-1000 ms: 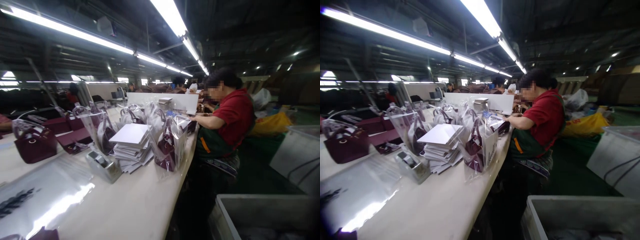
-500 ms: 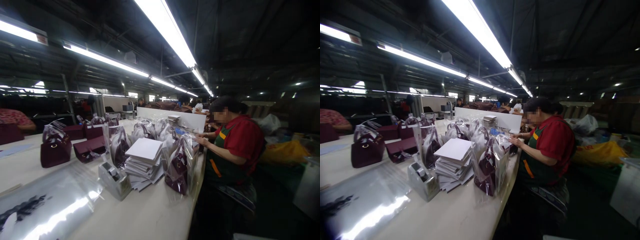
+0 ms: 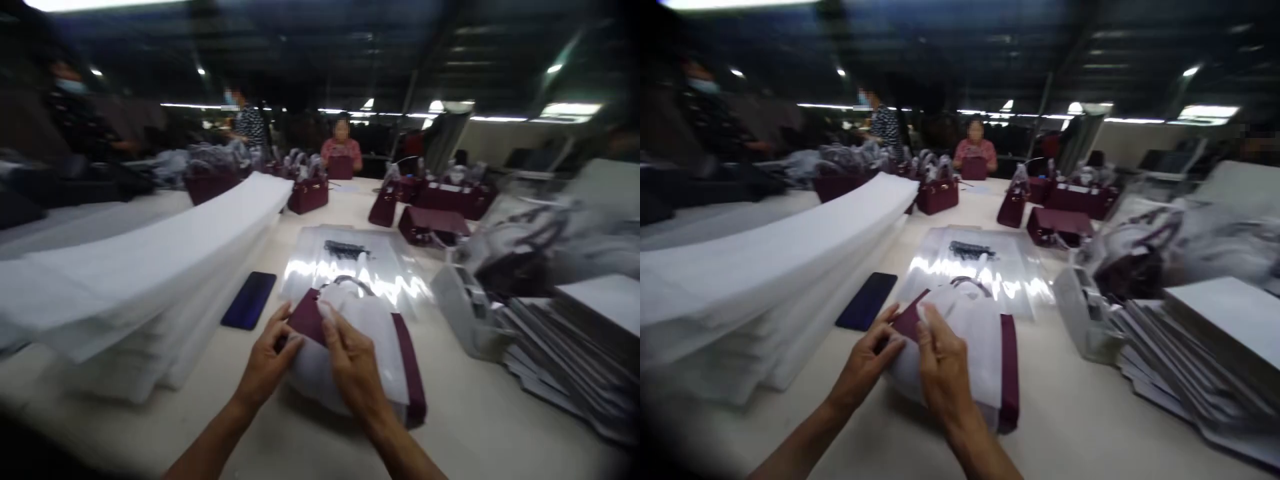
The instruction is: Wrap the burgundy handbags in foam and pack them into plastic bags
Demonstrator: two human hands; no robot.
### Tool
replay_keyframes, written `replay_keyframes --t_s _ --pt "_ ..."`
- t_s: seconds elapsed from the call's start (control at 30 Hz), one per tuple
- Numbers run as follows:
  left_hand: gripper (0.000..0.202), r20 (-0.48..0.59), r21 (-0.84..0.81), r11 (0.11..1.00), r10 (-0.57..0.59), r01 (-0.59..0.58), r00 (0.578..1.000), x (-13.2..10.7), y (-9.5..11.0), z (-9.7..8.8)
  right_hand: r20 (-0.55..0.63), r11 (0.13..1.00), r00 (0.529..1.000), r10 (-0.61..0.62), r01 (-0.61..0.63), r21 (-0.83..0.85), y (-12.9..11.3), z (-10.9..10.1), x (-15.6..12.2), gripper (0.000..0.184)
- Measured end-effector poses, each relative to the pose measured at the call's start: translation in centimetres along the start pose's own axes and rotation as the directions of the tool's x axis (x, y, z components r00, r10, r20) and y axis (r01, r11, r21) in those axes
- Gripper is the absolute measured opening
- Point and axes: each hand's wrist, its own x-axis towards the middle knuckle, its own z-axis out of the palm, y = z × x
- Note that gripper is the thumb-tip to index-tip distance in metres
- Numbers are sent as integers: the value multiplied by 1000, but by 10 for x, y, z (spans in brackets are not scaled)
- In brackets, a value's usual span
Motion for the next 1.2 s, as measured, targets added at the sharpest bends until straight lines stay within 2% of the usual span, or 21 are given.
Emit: replay_keyframes --t_s 0.03,0.1,0.17,0.23,0.3,0.37,0.47,0.57,0.63,0.73,0.8,0.83,0.9,0.97,1.0,1.03,1.07,1.1,1.13,1.17,1.2 --pt "18 -4 -31 998 -59 59 998 -6 -3 -7 6 999 999 -38 38 -25 2 6 -2 36" --pt "17 1 -118 985 -130 129 992 -10 -2 -9 17 970 980 -196 197 -144 7 10 -7 34" --pt "15 -17 -174 975 -142 137 990 -9 0 -1 64 883 924 -376 378 -276 13 12 -12 32" --pt "13 -67 -195 975 -126 110 990 -10 2 7 125 773 857 -499 506 -383 17 14 -19 32" --pt "10 -139 -193 978 -105 77 985 -13 1 13 196 687 812 -550 573 -447 20 18 -24 36" --pt "15 -208 -198 979 -98 56 973 -15 0 16 247 636 789 -562 603 -481 21 20 -29 39" --pt "24 -227 -238 968 -133 78 965 -16 -3 17 314 582 762 -566 639 -502 21 21 -33 42" --pt "27 -174 -304 943 -192 133 966 -15 -5 11 354 555 750 -558 655 -513 20 22 -35 38" --pt "28 -121 -354 928 -172 119 978 -14 -9 3 347 555 762 -547 640 -532 19 25 -36 36" --pt "33 86 -346 938 17 14 996 -15 -15 -13 340 574 785 -517 613 -542 14 27 -37 37" --pt "37 222 -279 958 134 -69 966 -16 -19 -22 334 648 825 -456 565 -511 4 23 -35 37" --pt "35 249 -233 967 160 -101 955 -16 -22 -25 342 710 846 -410 531 -462 -3 17 -33 36" --pt "34 261 -134 978 189 -159 946 -13 -29 -28 359 858 882 -304 417 -300 -13 -1 -25 35" --pt "28 282 -53 981 192 -184 940 -7 -41 -29 305 951 925 -225 277 -139 -16 -32 -14 32" --pt "27 274 -36 978 206 -204 939 -4 -47 -28 223 972 958 -183 211 -106 -13 -53 -8 30" --pt "26 268 -33 976 217 -216 939 -2 -53 -28 101 985 988 -119 130 -116 -7 -78 -3 28" --pt "25 260 -28 975 220 -221 940 -1 -58 -27 -45 988 999 -27 20 -151 2 -106 1 26" --pt "24 249 -27 974 225 -225 942 -1 -63 -26 -187 976 979 78 -113 -187 14 -136 5 26" --pt "23 239 -25 973 227 -228 944 -1 -66 -26 -341 930 911 231 -309 -197 29 -166 9 25" --pt "22 227 -20 973 228 -230 947 -2 -69 -25 -446 858 814 372 -485 -171 45 -195 13 24" --pt "21 212 -15 972 231 -233 950 -3 -72 -24 -475 813 762 440 -563 -149 63 -221 17 24"
